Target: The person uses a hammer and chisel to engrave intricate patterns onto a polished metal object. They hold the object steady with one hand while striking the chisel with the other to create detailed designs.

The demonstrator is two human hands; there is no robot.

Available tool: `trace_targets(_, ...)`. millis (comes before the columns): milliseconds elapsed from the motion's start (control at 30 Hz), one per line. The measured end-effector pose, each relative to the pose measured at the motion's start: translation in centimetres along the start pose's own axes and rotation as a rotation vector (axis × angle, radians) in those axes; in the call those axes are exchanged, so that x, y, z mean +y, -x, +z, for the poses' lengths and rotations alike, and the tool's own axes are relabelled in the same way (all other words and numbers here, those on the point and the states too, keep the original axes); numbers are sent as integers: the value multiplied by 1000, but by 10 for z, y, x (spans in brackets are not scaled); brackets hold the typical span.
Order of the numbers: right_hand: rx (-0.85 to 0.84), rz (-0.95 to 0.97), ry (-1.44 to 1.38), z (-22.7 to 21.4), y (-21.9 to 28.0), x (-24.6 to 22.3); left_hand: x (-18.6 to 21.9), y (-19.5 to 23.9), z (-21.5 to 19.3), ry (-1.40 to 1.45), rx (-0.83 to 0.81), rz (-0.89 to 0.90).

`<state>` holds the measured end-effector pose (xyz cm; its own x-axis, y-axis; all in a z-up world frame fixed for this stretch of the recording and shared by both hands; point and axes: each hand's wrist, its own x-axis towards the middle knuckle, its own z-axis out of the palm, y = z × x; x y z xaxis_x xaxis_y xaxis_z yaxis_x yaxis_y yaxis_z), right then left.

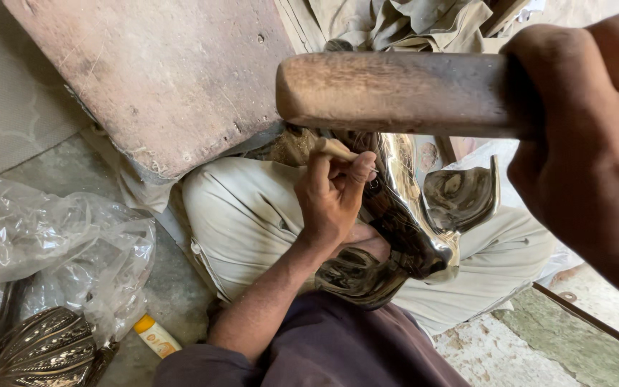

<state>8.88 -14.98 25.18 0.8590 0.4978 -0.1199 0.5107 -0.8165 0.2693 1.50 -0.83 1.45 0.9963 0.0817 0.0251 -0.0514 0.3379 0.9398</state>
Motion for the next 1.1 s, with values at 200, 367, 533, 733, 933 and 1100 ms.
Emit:
trace_targets(200,19,-95,69,-19,-42,-23,-3,9,8,57,86,44)
trace_targets(367,-146,-53,93,-27,-64,-32,-2,6,9,-24,77,57)
trace_targets(533,-94,-85,240,-6,-46,-10,3,-3,-2,-63,-39,-37)
trace_targets(733,-124,41,158,9,-17,23,-4,-22,-10,-307,-229,31)
trace_targets(933,-95,207,-109,28,18,36,-6,-42,-9,-463,-410,203)
trace_targets(1100,-38,426,-284,48,64,30,-5,-59,-7,-408,-581,366)
